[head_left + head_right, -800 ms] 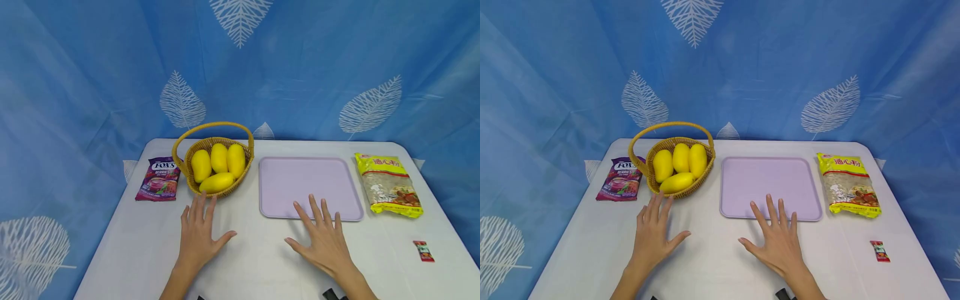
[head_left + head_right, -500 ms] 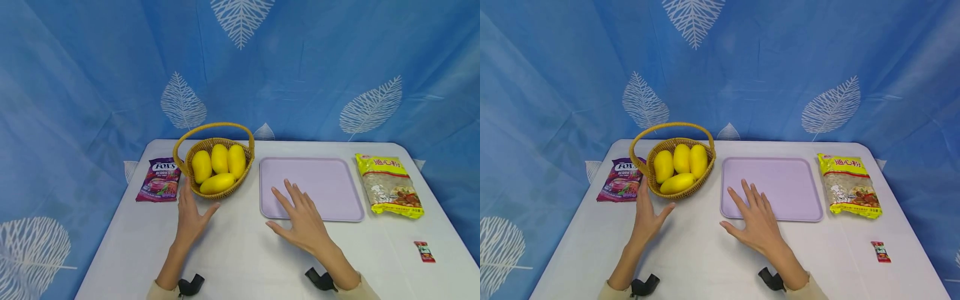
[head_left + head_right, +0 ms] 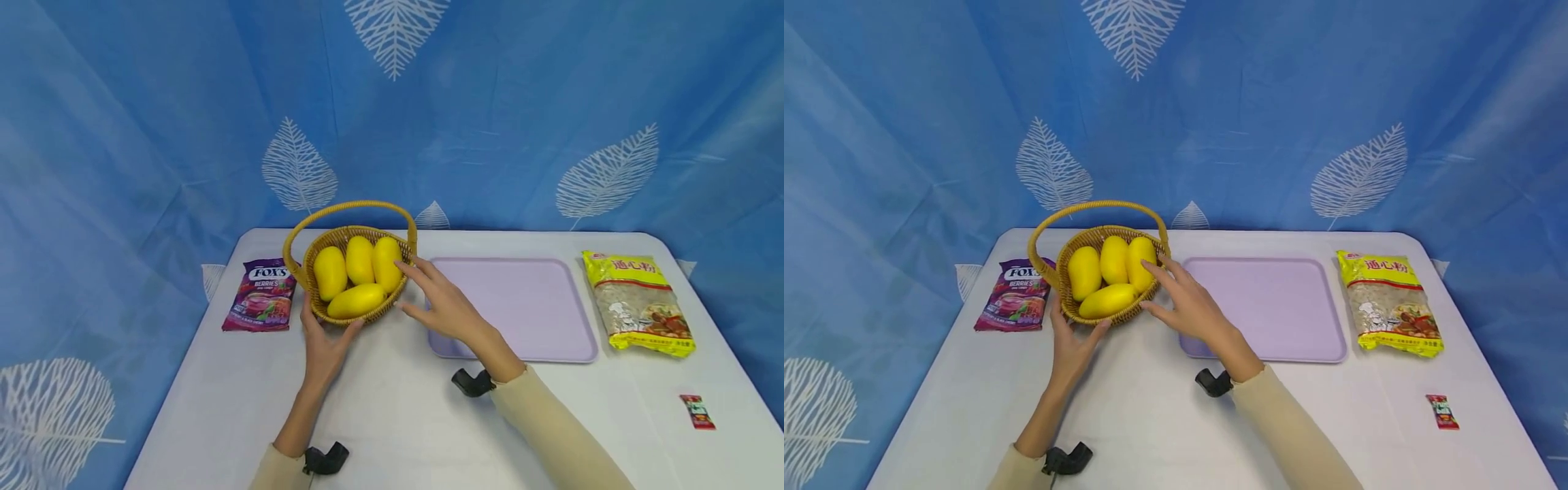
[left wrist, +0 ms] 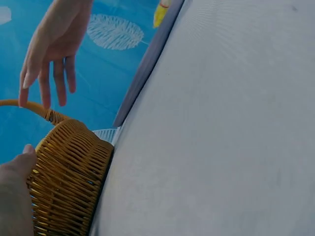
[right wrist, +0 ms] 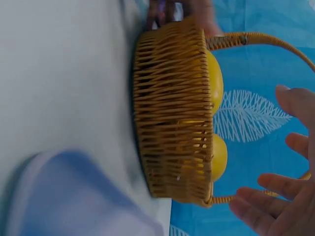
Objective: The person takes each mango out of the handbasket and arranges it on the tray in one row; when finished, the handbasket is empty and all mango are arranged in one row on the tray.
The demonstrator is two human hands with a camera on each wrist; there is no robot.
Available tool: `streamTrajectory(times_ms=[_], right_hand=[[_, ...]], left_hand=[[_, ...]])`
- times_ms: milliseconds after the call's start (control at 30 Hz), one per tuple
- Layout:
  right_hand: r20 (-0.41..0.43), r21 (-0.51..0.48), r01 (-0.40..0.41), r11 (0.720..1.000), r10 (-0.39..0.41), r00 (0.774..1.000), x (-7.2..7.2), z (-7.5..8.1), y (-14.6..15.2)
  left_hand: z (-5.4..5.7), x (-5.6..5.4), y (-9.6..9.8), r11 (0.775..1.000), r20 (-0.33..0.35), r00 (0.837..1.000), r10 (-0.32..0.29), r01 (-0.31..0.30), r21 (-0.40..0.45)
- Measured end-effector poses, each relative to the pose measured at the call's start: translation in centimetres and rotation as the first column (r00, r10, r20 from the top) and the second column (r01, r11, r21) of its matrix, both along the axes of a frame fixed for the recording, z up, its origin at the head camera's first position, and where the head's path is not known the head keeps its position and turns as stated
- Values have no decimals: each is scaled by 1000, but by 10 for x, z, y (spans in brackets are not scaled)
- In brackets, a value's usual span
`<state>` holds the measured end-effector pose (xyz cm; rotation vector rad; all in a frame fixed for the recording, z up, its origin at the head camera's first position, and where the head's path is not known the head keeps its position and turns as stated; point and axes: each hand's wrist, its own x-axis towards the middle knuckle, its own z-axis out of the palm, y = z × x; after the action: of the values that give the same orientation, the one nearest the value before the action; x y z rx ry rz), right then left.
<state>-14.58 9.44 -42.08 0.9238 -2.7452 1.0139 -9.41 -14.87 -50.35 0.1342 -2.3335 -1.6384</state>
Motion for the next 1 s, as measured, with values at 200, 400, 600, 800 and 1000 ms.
streamTrajectory(times_ms=[200,400,600,800,1000], right_hand=[[0,24,-80,997,80,997,-22,4,-23],[58,63,-190,980,187,981,-30,1,-40],[150,97,-243,965,227,962,-36,-4,-48],[184,110,-302,947,279,943,-41,-9,-58],[177,110,-320,941,299,938,-45,-12,-66]], left_hand=[[-8,-5,0,999,-10,1000,13,-13,47],[7,-2,4,998,-6,1000,-1,2,59],[-12,-8,1,998,6,1000,-11,10,56],[-18,-7,-3,1000,1,1000,-3,3,28],[-19,-5,-5,1000,-14,1000,16,-15,25]])
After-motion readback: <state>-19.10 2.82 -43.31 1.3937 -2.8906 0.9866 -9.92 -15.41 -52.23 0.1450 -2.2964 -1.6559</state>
